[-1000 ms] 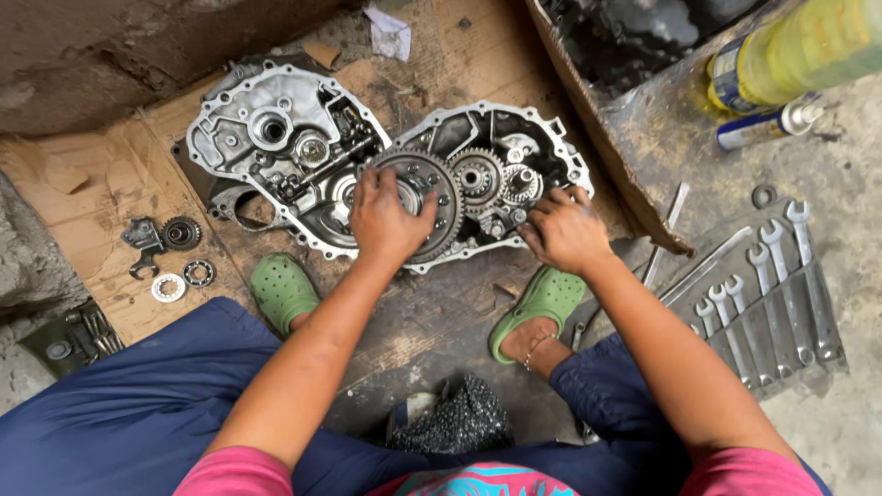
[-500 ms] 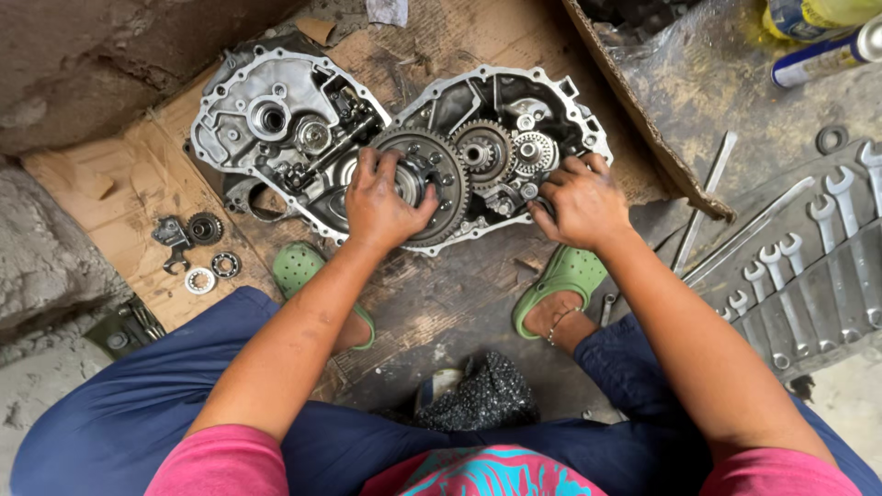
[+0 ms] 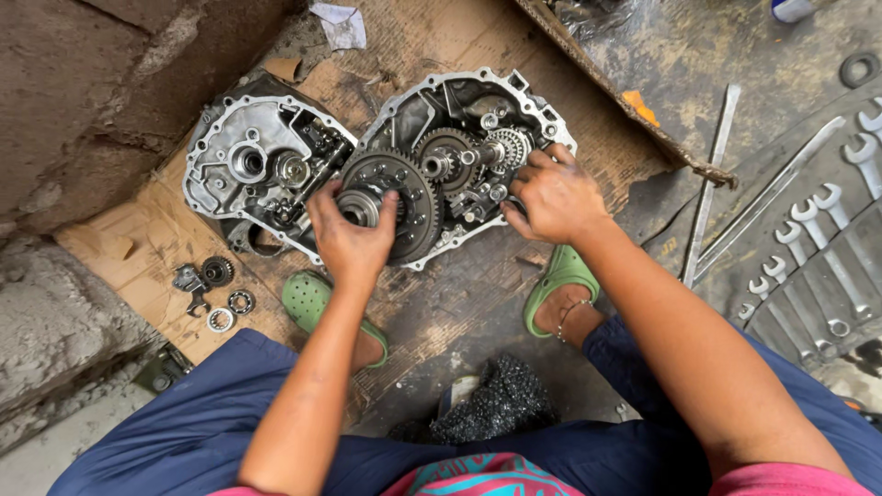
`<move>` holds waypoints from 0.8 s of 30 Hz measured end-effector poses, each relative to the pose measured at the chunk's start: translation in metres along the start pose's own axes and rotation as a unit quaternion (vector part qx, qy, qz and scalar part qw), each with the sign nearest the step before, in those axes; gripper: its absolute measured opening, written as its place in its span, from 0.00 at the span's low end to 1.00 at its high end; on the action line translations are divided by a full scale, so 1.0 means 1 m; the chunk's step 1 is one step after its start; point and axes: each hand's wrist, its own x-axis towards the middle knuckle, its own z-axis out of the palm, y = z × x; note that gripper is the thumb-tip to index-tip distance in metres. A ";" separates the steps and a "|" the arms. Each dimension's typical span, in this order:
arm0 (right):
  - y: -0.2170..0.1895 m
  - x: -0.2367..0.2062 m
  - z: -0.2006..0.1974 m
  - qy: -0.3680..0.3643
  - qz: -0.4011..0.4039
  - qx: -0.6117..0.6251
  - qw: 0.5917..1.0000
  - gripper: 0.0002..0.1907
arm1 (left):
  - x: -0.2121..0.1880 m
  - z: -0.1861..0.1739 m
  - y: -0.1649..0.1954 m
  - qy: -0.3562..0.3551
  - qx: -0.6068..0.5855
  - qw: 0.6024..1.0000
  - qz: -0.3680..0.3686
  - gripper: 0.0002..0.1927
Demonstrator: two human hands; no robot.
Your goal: The person sits on the floor and works on a disassembled engine casing, rotating and aligning internal gears and shafts by hand. They use a metal bar to press or adjust components inside the casing and repeatedly reposition the engine halves to access different parts.
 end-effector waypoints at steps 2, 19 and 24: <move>0.001 0.000 0.001 0.011 -0.005 0.001 1.000 0.20 | -0.004 0.008 0.001 0.037 0.005 0.998 -0.043 0.32; 0.002 -0.005 0.009 0.013 0.000 0.021 1.000 0.21 | 0.000 0.040 0.016 0.153 0.063 0.984 -0.071 0.19; 0.001 -0.005 0.007 0.018 0.011 0.028 0.999 0.19 | 0.000 0.031 0.006 0.128 0.030 0.991 -0.038 0.21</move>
